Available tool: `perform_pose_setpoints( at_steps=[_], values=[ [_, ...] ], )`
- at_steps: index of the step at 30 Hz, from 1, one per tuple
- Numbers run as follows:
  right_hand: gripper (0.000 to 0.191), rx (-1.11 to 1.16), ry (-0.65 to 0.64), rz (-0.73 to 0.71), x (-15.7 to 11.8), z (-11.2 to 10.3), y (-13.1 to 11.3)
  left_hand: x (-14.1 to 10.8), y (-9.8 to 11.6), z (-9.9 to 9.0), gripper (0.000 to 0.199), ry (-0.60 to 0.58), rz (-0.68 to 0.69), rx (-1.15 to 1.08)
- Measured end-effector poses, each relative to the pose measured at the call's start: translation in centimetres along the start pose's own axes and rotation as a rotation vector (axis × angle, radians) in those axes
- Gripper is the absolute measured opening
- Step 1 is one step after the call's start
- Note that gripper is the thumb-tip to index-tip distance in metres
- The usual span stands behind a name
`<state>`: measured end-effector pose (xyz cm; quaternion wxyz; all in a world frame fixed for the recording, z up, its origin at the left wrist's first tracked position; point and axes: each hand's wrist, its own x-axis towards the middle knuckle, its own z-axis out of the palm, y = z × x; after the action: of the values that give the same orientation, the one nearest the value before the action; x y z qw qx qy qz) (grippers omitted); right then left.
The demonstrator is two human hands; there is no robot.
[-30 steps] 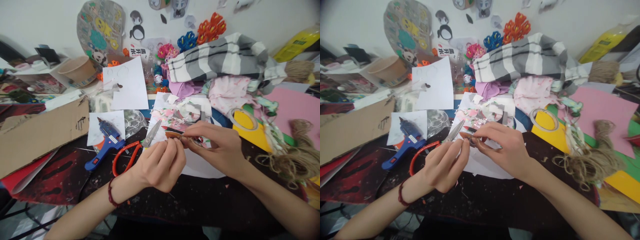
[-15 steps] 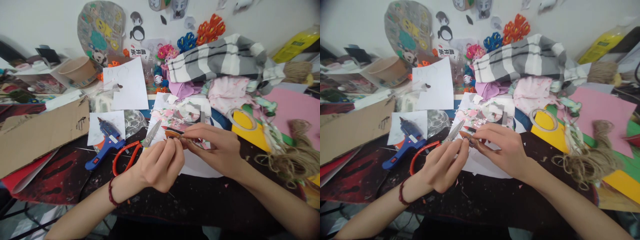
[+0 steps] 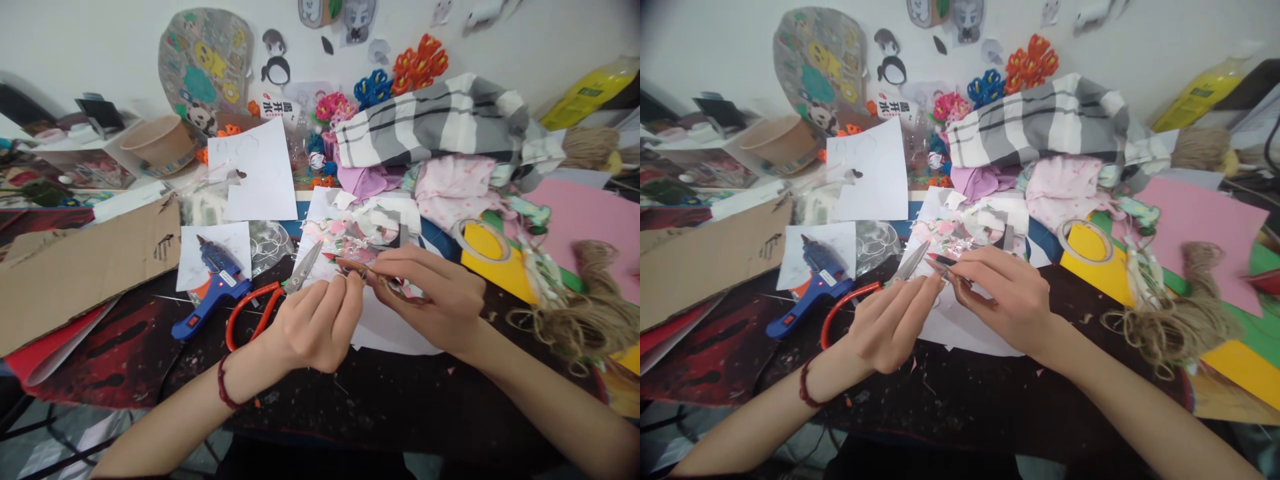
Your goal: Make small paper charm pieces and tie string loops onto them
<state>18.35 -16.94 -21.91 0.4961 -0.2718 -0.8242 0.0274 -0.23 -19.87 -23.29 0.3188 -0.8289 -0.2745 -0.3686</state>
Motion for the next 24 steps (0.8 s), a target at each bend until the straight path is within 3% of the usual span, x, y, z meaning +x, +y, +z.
perform_pose_setpoints(
  at_steps=[6,12,17,24],
  values=[
    [0.015,0.052,-0.001,0.020,0.2,-0.2,-0.4,0.7,0.0,-0.8,0.020,-0.034,0.065,0.066],
    [0.017,0.014,-0.015,-0.051,-0.2,-0.3,-0.4,0.6,0.1,-1.4,0.024,-0.108,0.075,-0.029],
    [0.017,-0.066,0.003,-0.133,-0.6,-0.2,-0.3,0.4,0.1,-1.2,0.019,-0.073,0.045,-0.075],
    [0.013,-0.157,-0.006,-0.134,-0.7,-0.1,-0.6,0.3,0.1,-1.0,0.025,-0.078,0.035,-0.090]
  ],
)
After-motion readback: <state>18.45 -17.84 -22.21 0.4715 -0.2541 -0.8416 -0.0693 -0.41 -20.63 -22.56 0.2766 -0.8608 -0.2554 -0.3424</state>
